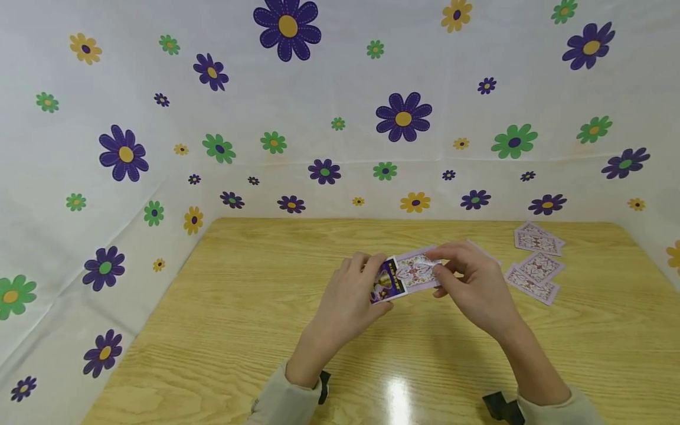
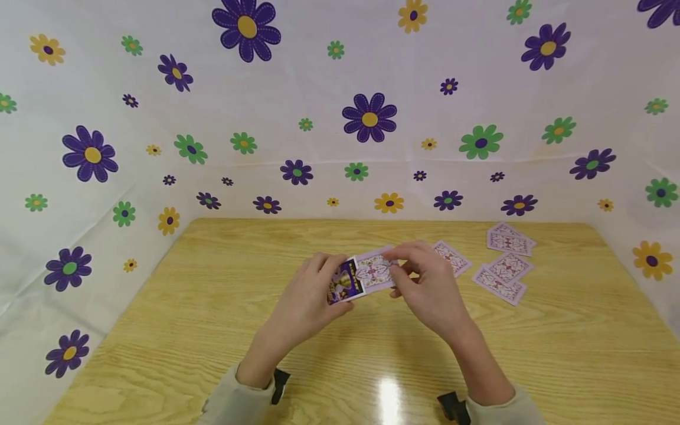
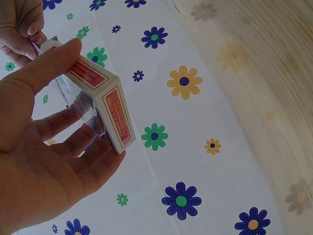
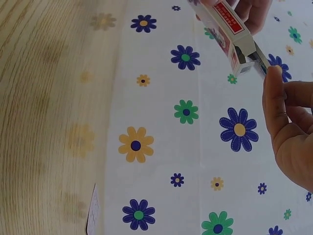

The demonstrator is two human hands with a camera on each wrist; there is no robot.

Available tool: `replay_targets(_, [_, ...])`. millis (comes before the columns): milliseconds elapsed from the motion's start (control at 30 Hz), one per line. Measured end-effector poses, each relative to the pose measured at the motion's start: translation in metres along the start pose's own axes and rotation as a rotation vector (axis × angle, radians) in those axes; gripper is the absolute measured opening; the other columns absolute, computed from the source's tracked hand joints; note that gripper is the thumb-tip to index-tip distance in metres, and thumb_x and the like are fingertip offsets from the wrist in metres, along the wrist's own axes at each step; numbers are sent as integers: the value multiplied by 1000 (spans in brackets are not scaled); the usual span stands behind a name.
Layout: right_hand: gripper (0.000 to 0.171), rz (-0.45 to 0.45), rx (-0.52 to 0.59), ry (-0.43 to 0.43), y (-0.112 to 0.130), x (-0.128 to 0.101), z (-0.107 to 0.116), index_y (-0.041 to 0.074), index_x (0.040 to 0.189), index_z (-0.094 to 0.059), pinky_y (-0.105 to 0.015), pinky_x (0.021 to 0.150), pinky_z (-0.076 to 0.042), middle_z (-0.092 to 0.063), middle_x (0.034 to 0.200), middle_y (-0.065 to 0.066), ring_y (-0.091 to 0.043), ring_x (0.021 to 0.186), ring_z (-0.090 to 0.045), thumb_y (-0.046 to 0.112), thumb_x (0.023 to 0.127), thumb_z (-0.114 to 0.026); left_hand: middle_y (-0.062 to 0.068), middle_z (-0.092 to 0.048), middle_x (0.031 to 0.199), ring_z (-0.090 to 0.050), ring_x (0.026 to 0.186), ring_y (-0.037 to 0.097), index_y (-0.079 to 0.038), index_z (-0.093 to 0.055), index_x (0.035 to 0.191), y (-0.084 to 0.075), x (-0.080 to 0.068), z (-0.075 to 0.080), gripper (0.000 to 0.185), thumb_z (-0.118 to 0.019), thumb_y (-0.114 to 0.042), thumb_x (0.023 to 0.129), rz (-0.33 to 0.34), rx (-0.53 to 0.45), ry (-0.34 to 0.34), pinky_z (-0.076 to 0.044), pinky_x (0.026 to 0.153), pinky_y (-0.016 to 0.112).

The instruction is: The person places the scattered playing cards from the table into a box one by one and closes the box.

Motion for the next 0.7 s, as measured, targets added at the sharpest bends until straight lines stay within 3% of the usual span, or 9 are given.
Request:
replay_targets(500, [22, -8, -32, 18, -1, 1, -4, -5, 111, -68, -27, 58, -58, -61, 110, -16, -17, 70, -64, -11, 92, -60, 11, -56, 124, -56, 108, 28, -12, -49, 140, 0, -1, -1, 74, -86, -28, 78, -28, 0, -8, -52, 90, 41])
replay_targets(700, [23, 5, -66, -11, 1, 0, 9, -4, 112, -68, -27, 56, -57, -64, 110, -17, -11, 66, -63, -11, 92, -60, 11, -57, 124, -58, 107, 27, -11, -49, 139, 2, 1, 1, 76, -88, -29, 76, -48, 13, -20, -52, 89, 40])
Point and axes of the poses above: each hand's wrist, its own x-axis towards the middle knuckle, its own z-axis out of the back of the hand, y = z × x, the point moved 5 cm from there along x, towards the middle knuckle
